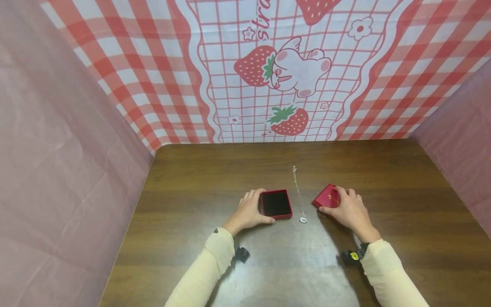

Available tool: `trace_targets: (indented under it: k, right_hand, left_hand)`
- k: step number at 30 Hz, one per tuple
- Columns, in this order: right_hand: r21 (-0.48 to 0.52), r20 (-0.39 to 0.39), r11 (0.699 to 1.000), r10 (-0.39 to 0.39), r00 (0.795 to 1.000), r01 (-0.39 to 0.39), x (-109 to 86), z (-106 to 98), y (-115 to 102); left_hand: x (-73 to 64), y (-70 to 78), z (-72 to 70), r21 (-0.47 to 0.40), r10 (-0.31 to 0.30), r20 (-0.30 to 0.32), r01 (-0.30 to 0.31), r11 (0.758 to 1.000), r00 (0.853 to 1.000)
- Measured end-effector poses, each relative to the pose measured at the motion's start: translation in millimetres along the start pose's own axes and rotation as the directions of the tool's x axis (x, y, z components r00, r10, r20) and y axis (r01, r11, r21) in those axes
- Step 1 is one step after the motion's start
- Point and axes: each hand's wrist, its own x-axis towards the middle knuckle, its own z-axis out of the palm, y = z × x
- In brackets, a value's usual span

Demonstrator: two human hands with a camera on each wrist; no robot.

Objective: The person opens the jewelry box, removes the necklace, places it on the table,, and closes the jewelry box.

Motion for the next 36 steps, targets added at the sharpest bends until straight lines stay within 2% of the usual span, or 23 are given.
trace_targets:
  k: [20,36]
  right_hand:
    - [0.047,-0.050,0.998,-0.045,0.998,0.047,4.5,0,-2]
    - [0.074,-0.049,0.995,-0.062,0.997,0.065,2.8,-5,-12]
  left_hand:
    - [1.9,-3.0,2.6,0.007,-0.007,-0.002,0.007,1.000,1.000]
    - [1.7,-1.9,1.6,-0.001,-0.006,-0.006,0.006,1.000,1.000]
